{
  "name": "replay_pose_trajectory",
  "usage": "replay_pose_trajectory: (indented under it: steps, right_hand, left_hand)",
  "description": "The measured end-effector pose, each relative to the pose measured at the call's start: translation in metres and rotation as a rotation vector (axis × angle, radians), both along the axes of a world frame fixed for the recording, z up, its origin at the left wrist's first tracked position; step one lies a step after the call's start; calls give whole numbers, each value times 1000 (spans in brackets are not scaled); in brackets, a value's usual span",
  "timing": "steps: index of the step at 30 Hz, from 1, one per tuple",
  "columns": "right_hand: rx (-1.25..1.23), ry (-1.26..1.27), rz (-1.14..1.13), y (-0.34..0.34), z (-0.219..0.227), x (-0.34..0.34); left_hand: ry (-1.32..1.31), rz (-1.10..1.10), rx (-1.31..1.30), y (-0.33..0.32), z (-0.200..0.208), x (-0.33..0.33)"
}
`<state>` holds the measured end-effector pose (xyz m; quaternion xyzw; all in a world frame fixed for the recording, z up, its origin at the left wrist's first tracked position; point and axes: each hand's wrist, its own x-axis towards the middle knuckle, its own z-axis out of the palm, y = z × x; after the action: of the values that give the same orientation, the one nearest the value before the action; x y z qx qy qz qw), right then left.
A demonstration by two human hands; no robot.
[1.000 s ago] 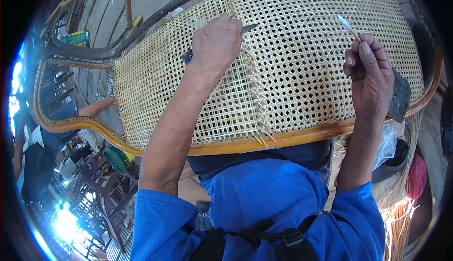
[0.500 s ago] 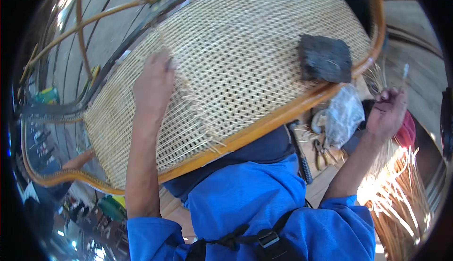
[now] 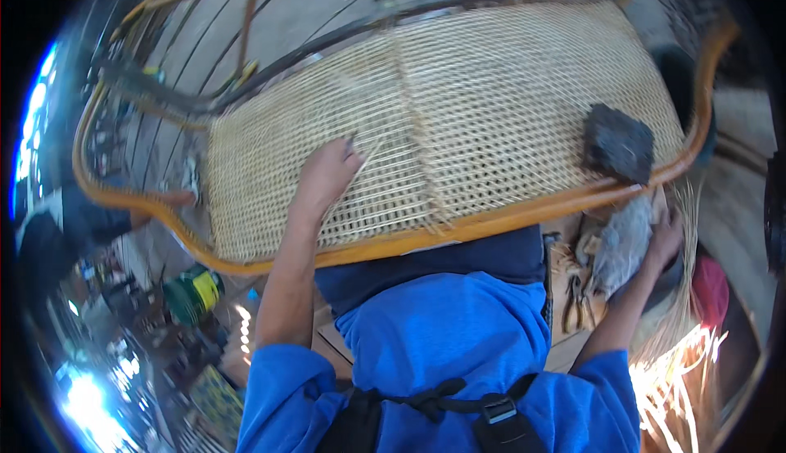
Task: The recorder is weaving rattan fibers through the holes of a chair frame to repair or create the seat mesh.
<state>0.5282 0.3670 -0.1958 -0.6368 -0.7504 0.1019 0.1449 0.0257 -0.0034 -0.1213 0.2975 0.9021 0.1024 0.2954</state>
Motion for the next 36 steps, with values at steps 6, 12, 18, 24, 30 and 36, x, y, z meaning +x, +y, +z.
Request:
replay_pose_trajectory:
  steps: [6, 12, 18, 24, 30, 36]
  right_hand:
    - [-199, 778, 123, -85, 112, -172]
    - [-504, 344, 847, -139, 49, -390]
    - [-535, -25, 946, -144, 23, -455]
    - [-444, 1, 1010, -151, 16, -453]
    - [-443, 111, 969, -158, 11, -451]
    - [-306, 136, 958, -168, 7, -453]
  left_hand:
    - [-46, 99, 82, 3, 4, 2]
    - [25, -14, -2, 12, 3, 7]
    - [-75, 39, 11, 14, 9, 2]
    - [-443, 326, 116, 3, 0, -14]
    - [-488, 375, 142, 0, -7, -11]
    - [-337, 293, 121, 3, -12, -5]
